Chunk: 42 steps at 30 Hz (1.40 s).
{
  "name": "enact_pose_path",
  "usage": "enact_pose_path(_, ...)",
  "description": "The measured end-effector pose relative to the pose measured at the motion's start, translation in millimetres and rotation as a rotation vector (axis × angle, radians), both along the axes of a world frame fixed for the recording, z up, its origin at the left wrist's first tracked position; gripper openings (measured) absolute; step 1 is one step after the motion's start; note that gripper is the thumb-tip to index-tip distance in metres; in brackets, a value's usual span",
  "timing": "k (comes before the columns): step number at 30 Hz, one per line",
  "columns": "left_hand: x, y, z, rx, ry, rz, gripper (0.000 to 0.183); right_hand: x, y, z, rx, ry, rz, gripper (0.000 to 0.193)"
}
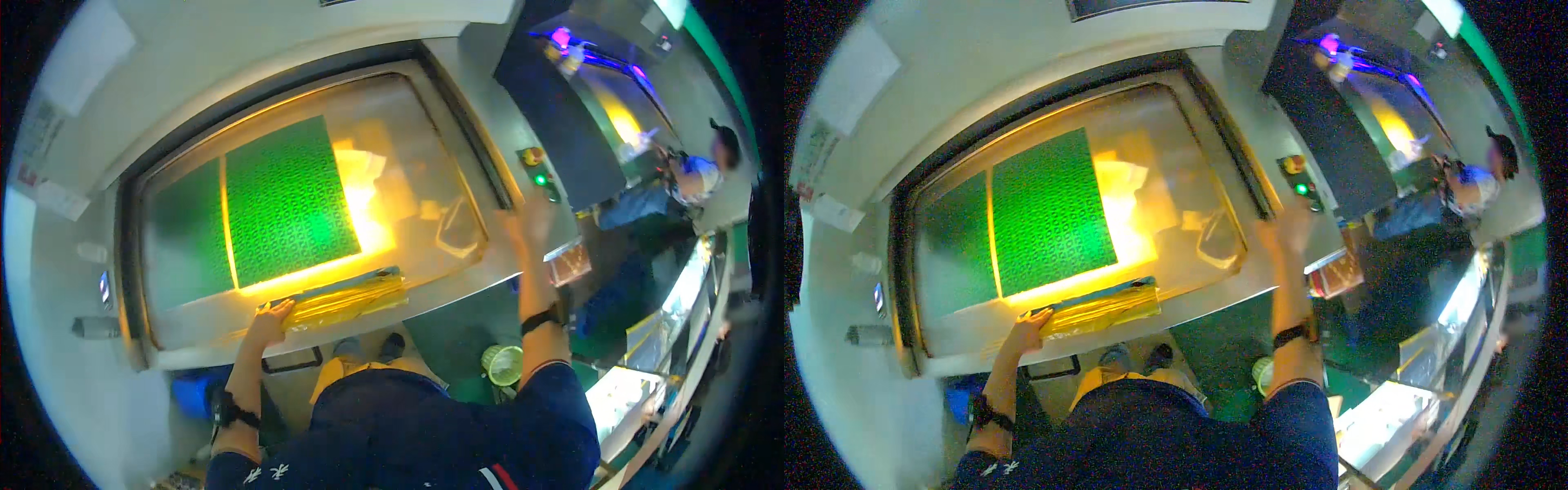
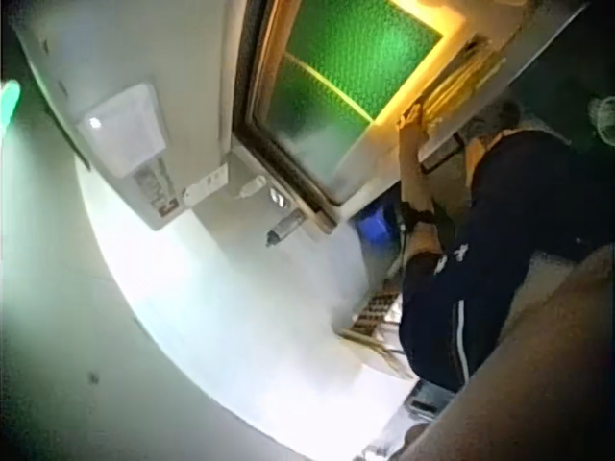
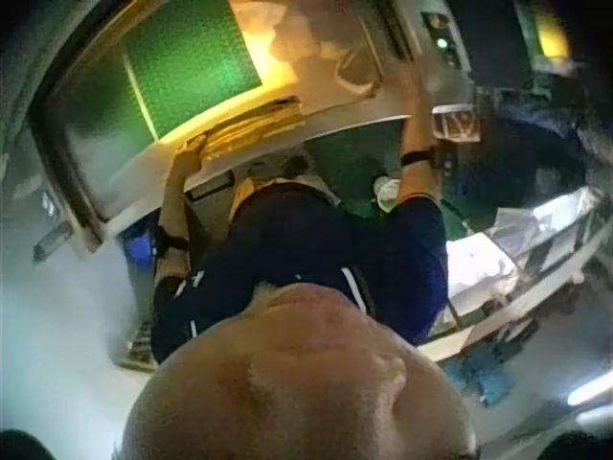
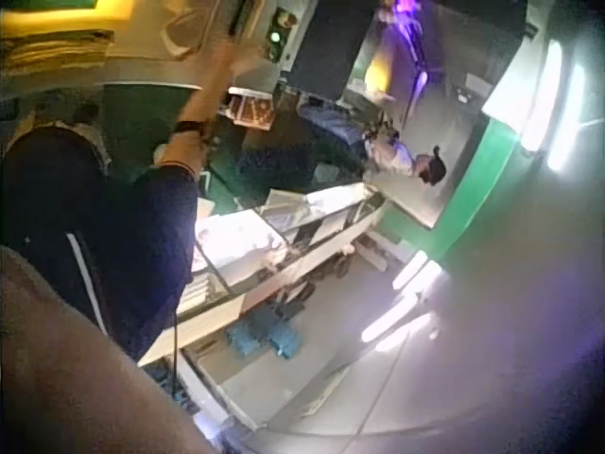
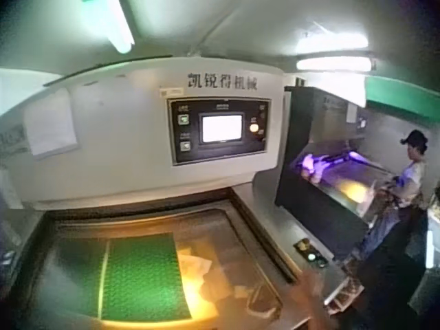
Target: Operating a CR-LE1200 LED Exposure machine to process circuit board plates using a squeegee and glass plate alignment.
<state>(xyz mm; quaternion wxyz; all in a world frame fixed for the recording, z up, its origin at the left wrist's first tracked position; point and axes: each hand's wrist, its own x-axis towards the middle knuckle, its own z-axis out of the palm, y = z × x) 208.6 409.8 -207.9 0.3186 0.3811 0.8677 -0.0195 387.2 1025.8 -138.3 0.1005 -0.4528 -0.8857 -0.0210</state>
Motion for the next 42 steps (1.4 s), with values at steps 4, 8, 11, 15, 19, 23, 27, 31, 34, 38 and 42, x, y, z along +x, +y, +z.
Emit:
enact_pose_path(4, -2.6, 16.2, -7.8, 0.006, 0.088, -0.056, 0.089, 56.3, 41.7, 13.0, -0.029, -0.067, -0.291, 0.102)
enact_pose_path(8, -5.7, 36.0, 2.0, -0.058, 0.096, -0.101, 0.079, 74.8, 66.7, -17.1, -0.089, -0.061, -0.36, 0.104)
enact_pose_path(11, -2.9, 32.4, 7.7, 0.033, 0.078, -0.03, 0.079, 72.3, 82.2, -31.5, -0.124, 0.003, -0.343, 0.106)
enact_pose_path(15, 17.2, 20.3, 11.4, 0.022, 0.188, 0.023, 0.079, 14.9, 68.8, -19.3, -0.172, -0.446, -0.339, 0.089)
enact_pose_path(19, 20.1, -0.2, -6.5, 0.064, 0.21, -0.027, 0.078, -12.1, -82.4, -89.0, -0.76, 0.066, 0.727, 0.069)
enact_pose_path(23, 2.3, -29.9, 18.2, -0.005, 0.085, -0.008, 0.079, -34.8, -298.3, -38.9, -0.514, -0.427, 1.314, 0.072)
enact_pose_path(27, -117.0, -25.4, -14.5, 0.102, 0.305, -0.037, 0.073, -141.3, -303.5, -96.1, -0.18, -0.353, 1.223, 0.062)
enact_pose_path(31, -312.9, 30.4, -45.4, 0.165, 0.492, 0.064, 0.09, -350.8, -257.5, -110.5, -0.1, -0.235, 1.115, 0.064)
enact_pose_path(34, -435.2, 70.8, -69.2, 0.261, 0.554, 0.1, 0.085, -465.5, -220.5, -122.7, -0.044, -0.185, 1.035, 0.07)
enact_pose_path(38, -540.0, 122.2, -66.3, 0.196, 0.69, 0.094, 0.074, -582.7, -174.8, -133.1, -0.05, -0.163, 1.055, 0.076)
enact_pose_path(42, -626.2, 143.5, -70.8, 0.323, 0.505, 0.083, 0.068, -652.0, -139.6, -145.0, -0.006, -0.076, 1.077, 0.076)
